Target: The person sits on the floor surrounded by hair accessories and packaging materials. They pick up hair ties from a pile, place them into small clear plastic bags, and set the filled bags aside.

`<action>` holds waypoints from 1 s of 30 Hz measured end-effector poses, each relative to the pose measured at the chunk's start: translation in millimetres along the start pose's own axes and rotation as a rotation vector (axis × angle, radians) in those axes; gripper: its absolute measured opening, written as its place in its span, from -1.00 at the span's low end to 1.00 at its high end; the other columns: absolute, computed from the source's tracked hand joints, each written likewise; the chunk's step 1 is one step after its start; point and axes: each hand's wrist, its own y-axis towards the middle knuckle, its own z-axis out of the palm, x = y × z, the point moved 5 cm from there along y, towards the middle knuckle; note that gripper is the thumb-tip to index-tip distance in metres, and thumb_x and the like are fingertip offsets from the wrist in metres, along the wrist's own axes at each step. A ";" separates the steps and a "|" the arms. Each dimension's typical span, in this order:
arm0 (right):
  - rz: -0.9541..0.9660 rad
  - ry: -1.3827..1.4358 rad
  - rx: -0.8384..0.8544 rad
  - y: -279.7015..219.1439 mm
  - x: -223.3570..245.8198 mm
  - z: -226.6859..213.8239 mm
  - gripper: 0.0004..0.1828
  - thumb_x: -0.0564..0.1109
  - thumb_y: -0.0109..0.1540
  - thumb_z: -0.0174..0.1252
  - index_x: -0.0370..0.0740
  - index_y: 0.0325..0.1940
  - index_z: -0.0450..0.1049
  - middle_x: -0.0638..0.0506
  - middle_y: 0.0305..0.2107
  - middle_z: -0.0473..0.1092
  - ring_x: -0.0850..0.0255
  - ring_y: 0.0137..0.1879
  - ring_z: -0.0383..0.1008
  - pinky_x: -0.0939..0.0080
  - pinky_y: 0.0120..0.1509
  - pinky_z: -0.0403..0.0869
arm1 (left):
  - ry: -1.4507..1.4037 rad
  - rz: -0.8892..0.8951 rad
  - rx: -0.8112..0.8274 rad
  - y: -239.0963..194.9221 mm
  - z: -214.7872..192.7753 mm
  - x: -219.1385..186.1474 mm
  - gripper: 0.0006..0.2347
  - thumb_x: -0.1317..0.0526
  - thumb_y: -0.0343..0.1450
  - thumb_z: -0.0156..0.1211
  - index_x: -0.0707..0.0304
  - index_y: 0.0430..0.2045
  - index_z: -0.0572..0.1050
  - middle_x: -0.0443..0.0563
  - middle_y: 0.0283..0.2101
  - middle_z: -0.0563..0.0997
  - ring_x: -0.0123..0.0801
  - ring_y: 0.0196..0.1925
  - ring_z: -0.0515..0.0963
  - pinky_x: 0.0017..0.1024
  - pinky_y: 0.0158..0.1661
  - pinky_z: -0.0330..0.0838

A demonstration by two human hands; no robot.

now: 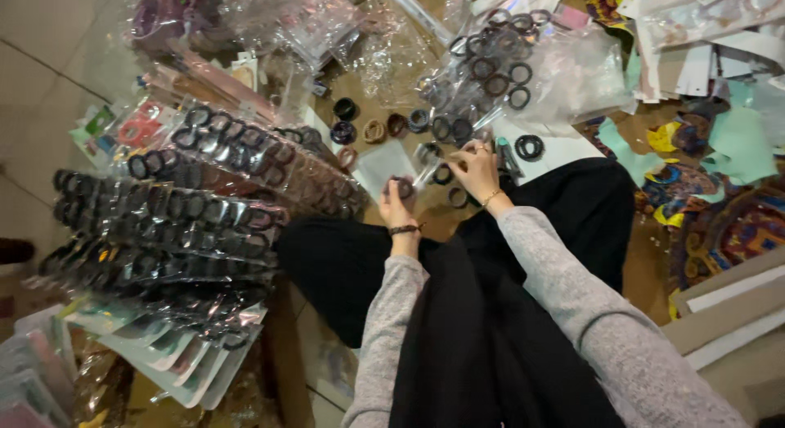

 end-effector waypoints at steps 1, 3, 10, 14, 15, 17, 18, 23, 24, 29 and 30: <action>-0.003 0.008 -0.001 0.1 -1.1 7.5 -0.82 0.09 0.16 0.37 0.14 -0.18 0.65 0.14 -0.15 0.37 0.06 0.10 0.39 0.06 0.07 0.44 | 0.002 0.008 -0.001 -4.3 0.8 -3.1 -0.80 0.20 0.46 0.34 0.28 -0.13 0.56 0.31 -0.12 0.66 -0.02 -0.12 0.70 -0.11 -0.13 0.67; -0.064 -0.245 0.030 0.4 0.6 25.3 -0.82 0.14 0.10 0.41 0.18 -0.26 0.65 0.15 -0.08 0.37 0.12 0.15 0.32 0.05 0.20 0.36 | -0.122 -0.101 0.044 -12.6 4.8 -4.0 -0.85 0.23 0.46 0.31 0.28 -0.19 0.57 0.37 -0.18 0.68 0.06 -0.17 0.72 -0.08 -0.15 0.66; 0.063 0.163 0.054 -1.0 -4.3 13.4 -0.75 -0.01 0.09 0.45 -0.04 -0.19 0.62 -0.04 -0.16 0.41 -0.09 0.04 0.48 -0.04 0.12 0.48 | -0.240 -0.209 0.099 -33.9 22.8 -18.9 -0.78 0.10 0.48 0.28 0.33 -0.30 0.58 0.46 -0.20 0.66 0.18 -0.14 0.71 -0.02 -0.21 0.67; 0.396 0.703 -0.074 -0.7 5.5 -55.9 -0.76 -0.12 0.14 0.48 -0.05 -0.15 0.62 0.02 -0.30 0.56 0.22 -0.15 0.60 0.32 -0.11 0.57 | -0.199 -0.236 0.181 -39.5 32.8 -20.2 -0.77 0.11 0.52 0.21 0.36 -0.26 0.58 0.46 -0.13 0.65 0.20 -0.11 0.70 -0.03 -0.18 0.66; 0.439 0.838 -0.129 -1.1 6.8 -73.2 -0.73 -0.16 0.17 0.47 -0.17 -0.10 0.59 -0.06 -0.25 0.55 0.23 -0.16 0.58 0.31 -0.14 0.58 | -0.172 -0.238 0.192 -40.5 34.5 -18.3 -0.79 0.10 0.52 0.19 0.30 -0.25 0.59 0.39 -0.11 0.66 0.15 -0.11 0.70 -0.06 -0.16 0.65; 0.488 0.960 -0.147 -1.5 5.6 -85.7 -0.75 -0.18 0.19 0.45 -0.19 -0.09 0.56 -0.03 -0.28 0.55 0.25 -0.22 0.59 0.36 -0.19 0.60 | -0.173 -0.225 0.214 -46.2 38.2 -22.7 -0.79 0.12 0.53 0.17 0.31 -0.21 0.58 0.40 -0.08 0.66 0.16 -0.07 0.69 -0.04 -0.13 0.65; 0.542 1.085 -0.170 -3.0 3.8 -91.3 -0.76 -0.20 0.22 0.43 -0.20 -0.09 0.52 0.01 -0.32 0.54 0.27 -0.28 0.60 0.40 -0.24 0.61 | -0.167 -0.212 0.241 -49.3 40.9 -25.1 -0.79 0.14 0.54 0.16 0.32 -0.17 0.58 0.40 -0.06 0.65 0.17 -0.04 0.67 -0.03 -0.09 0.64; 0.554 1.177 -0.157 -9.9 22.1 -115.2 -0.75 -0.25 0.23 0.39 -0.22 -0.07 0.48 0.00 -0.30 0.53 0.19 -0.24 0.65 0.32 -0.13 0.68 | -0.204 -0.202 0.207 -33.9 30.1 -21.9 -0.81 0.19 0.54 0.13 0.32 -0.11 0.57 0.33 -0.05 0.66 0.08 -0.07 0.69 -0.10 -0.11 0.64; 0.544 1.187 -0.149 -10.1 25.0 -118.1 -0.74 -0.24 0.24 0.39 -0.24 -0.07 0.47 -0.03 -0.30 0.53 0.17 -0.23 0.65 0.29 -0.10 0.69 | -0.205 -0.173 0.166 -28.8 27.1 -22.2 -0.80 0.19 0.53 0.14 0.35 -0.12 0.58 0.28 -0.07 0.68 -0.01 -0.12 0.71 -0.22 -0.17 0.66; 0.510 1.210 -0.140 -11.3 38.5 -127.6 -0.77 -0.27 0.25 0.37 -0.27 -0.09 0.45 -0.06 -0.31 0.53 0.12 -0.22 0.65 0.24 -0.11 0.69 | -0.120 -0.141 0.126 -23.1 15.2 -19.9 -0.77 0.12 0.53 0.18 0.28 -0.11 0.61 0.23 -0.08 0.68 -0.04 -0.09 0.71 -0.18 -0.20 0.66; 0.503 1.208 -0.136 -10.7 39.0 -128.3 -0.76 -0.27 0.25 0.37 -0.27 -0.09 0.45 -0.04 -0.31 0.53 0.14 -0.23 0.65 0.27 -0.12 0.69 | -0.101 -0.150 0.143 -21.3 15.5 -14.5 -0.77 0.08 0.53 0.18 0.22 -0.12 0.61 0.17 -0.08 0.69 -0.09 -0.08 0.71 -0.20 -0.19 0.66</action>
